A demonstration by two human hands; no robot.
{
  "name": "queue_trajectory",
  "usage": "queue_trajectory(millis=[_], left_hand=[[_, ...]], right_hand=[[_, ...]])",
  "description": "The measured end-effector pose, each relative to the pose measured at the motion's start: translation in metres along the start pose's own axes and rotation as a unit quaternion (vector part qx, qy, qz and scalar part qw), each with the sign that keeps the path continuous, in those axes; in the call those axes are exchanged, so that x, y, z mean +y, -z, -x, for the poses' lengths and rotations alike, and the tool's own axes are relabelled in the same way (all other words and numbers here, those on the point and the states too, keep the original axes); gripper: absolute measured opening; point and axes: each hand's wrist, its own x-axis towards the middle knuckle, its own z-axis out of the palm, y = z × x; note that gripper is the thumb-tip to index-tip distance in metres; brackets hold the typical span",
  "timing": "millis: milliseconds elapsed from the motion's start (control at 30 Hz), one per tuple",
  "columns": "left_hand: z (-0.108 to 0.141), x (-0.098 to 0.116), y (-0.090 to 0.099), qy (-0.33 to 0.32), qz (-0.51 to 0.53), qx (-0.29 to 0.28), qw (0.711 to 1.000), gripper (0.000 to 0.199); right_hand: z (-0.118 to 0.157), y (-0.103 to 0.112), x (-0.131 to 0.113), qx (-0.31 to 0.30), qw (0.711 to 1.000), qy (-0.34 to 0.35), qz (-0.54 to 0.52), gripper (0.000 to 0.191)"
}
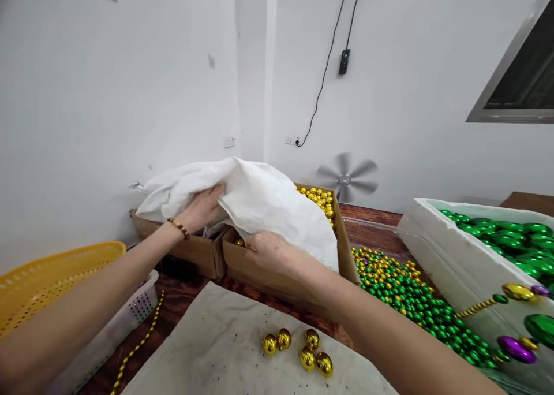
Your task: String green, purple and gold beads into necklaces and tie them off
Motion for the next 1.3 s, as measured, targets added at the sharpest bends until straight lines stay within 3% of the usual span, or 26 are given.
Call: queue_trajectory(millis=[133, 200, 267, 400, 500, 567, 667, 733, 800, 900, 1000, 1067, 1100, 1167, 1200, 1233, 1300], left_hand=[[-0.020, -0.015, 0.031, 0.004, -0.096, -0.004, 0.995, 0.071], [-0.025, -0.026, 0.034, -0.008, -0.147, -0.005, 0.989, 0.076], [-0.026, -0.042, 0.028, -0.008, -0.185, -0.011, 0.983, 0.075], [-0.022, -0.066, 0.007, 0.038, -0.193, -0.020, 0.980, 0.072], [-0.018, -0.063, 0.002, 0.074, -0.167, 0.002, 0.983, 0.061], [-0.018, -0.053, 0.006, 0.115, -0.134, 0.015, 0.984, 0.041], [-0.027, -0.042, 0.014, 0.231, 0.047, 0.035, 0.971, 0.017], [-0.037, -0.041, 0.013, 0.286, 0.180, 0.044, 0.940, 0.014], [-0.048, -0.045, 0.005, 0.299, 0.250, 0.060, 0.919, 0.014], [-0.060, -0.054, -0.015, 0.304, 0.282, 0.111, 0.903, 0.025], [-0.055, -0.061, -0.033, 0.303, 0.288, 0.129, 0.899, 0.046], [-0.042, -0.059, -0.040, 0.265, 0.265, 0.127, 0.918, 0.055], [-0.034, -0.056, -0.042, 0.235, 0.242, 0.134, 0.932, 0.058], [-0.020, -0.050, -0.043, 0.173, 0.177, 0.165, 0.955, 0.056], [-0.015, -0.047, -0.043, 0.148, 0.142, 0.172, 0.963, 0.050], [-0.012, -0.045, -0.043, 0.129, 0.110, 0.155, 0.973, 0.041], [-0.015, -0.048, -0.046, 0.093, 0.054, 0.058, 0.992, 0.028]], right_hand=[[-0.046, 0.000, 0.038, 0.036, 0.992, -0.107, 0.052, 0.047], [-0.066, 0.006, 0.044, 0.055, 0.987, -0.132, 0.066, 0.047], [-0.077, 0.008, 0.035, 0.068, 0.986, -0.129, 0.078, 0.035], [-0.089, -0.003, -0.001, 0.104, 0.988, -0.046, 0.101, 0.027], [-0.108, -0.016, -0.011, 0.127, 0.984, -0.025, 0.126, 0.046], [-0.123, -0.024, -0.009, 0.101, 0.985, -0.025, 0.135, 0.048], [-0.130, -0.033, -0.004, 0.056, 0.989, 0.011, 0.135, 0.029], [-0.118, -0.037, -0.005, 0.041, 0.989, 0.052, 0.132, 0.027], [-0.097, -0.040, -0.008, 0.017, 0.988, 0.107, 0.114, 0.021], [-0.068, -0.036, -0.009, -0.038, 0.984, 0.169, 0.032, 0.015], [-0.069, -0.022, -0.003, -0.135, 0.973, 0.162, -0.090, 0.015], [-0.092, -0.011, 0.002, -0.144, 0.967, 0.137, -0.162, 0.028], [-0.109, -0.008, 0.003, -0.105, 0.971, 0.119, -0.179, 0.033], [-0.148, -0.007, 0.004, -0.024, 0.988, 0.053, -0.143, 0.036], [-0.168, -0.009, 0.004, -0.019, 0.995, 0.019, -0.100, 0.032], [-0.187, -0.014, 0.003, -0.024, 0.996, 0.004, -0.081, 0.027], [-0.219, -0.029, 0.002, -0.042, 0.997, -0.018, -0.060, 0.019]])
